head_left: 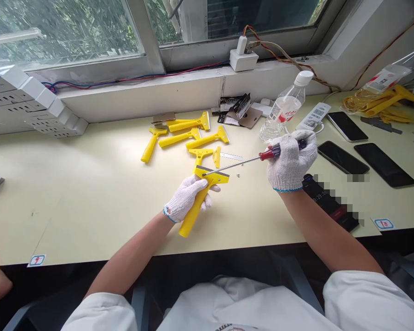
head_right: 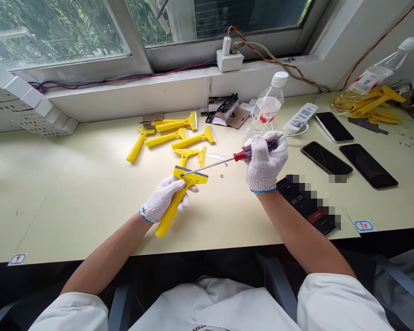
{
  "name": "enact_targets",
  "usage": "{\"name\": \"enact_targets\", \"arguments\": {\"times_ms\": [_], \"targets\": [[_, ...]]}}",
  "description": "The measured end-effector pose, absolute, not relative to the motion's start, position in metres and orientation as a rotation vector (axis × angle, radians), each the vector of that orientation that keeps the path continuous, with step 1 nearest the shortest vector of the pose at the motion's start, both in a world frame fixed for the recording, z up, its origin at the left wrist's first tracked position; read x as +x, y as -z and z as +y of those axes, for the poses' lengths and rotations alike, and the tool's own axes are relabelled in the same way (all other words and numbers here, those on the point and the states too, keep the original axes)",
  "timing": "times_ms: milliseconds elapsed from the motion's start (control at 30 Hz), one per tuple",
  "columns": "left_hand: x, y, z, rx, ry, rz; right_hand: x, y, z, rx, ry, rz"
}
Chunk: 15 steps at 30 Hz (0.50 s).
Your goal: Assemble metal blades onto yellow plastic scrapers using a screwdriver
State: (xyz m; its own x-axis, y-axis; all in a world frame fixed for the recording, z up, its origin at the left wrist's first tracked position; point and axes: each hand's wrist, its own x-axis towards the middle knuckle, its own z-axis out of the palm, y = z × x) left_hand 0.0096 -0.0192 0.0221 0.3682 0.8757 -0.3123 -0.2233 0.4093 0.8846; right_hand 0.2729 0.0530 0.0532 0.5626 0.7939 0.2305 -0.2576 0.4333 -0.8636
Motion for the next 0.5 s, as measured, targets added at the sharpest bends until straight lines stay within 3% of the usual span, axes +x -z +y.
{"name": "enact_targets", "arguments": {"times_ms": [500], "targets": [[0.0112,-0.0200,-0.0194,0.874,-0.841,0.958,0.2759,-0.0503,0.0560,-0.839,-0.703,-0.729]]}}
